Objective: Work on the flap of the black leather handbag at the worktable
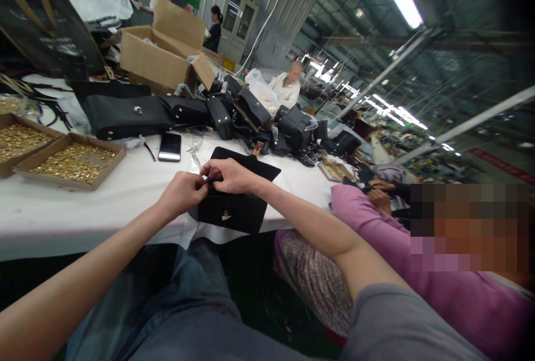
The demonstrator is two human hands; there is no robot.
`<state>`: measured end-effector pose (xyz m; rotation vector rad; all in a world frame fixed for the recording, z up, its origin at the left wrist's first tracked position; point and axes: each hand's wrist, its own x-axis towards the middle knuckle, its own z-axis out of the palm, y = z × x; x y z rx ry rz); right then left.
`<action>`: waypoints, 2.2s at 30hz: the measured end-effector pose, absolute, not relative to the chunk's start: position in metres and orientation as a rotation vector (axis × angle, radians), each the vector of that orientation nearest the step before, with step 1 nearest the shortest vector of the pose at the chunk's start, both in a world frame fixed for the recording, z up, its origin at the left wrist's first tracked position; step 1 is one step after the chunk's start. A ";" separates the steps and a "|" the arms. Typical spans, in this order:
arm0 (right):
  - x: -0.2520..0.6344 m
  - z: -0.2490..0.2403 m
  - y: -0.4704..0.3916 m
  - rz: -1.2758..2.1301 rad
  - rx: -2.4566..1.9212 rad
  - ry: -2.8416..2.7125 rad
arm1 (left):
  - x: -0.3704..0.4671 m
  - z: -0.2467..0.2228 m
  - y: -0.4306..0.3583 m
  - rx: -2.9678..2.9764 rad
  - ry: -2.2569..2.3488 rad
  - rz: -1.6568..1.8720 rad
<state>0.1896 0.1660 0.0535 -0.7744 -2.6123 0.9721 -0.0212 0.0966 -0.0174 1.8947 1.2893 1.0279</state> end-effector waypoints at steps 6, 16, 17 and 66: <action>0.190 0.049 0.181 1.339 -0.813 -2.432 | -0.026 -0.030 0.096 1.749 1.307 1.161; 0.205 0.021 0.155 1.471 -1.158 -1.881 | -0.016 -0.027 0.092 1.764 1.275 1.148; 0.206 0.018 0.154 1.486 -1.142 -1.855 | -0.015 -0.027 0.093 1.755 1.283 1.144; 0.183 0.010 0.136 0.942 -1.043 -2.282 | -0.028 -0.033 0.103 1.581 1.258 0.889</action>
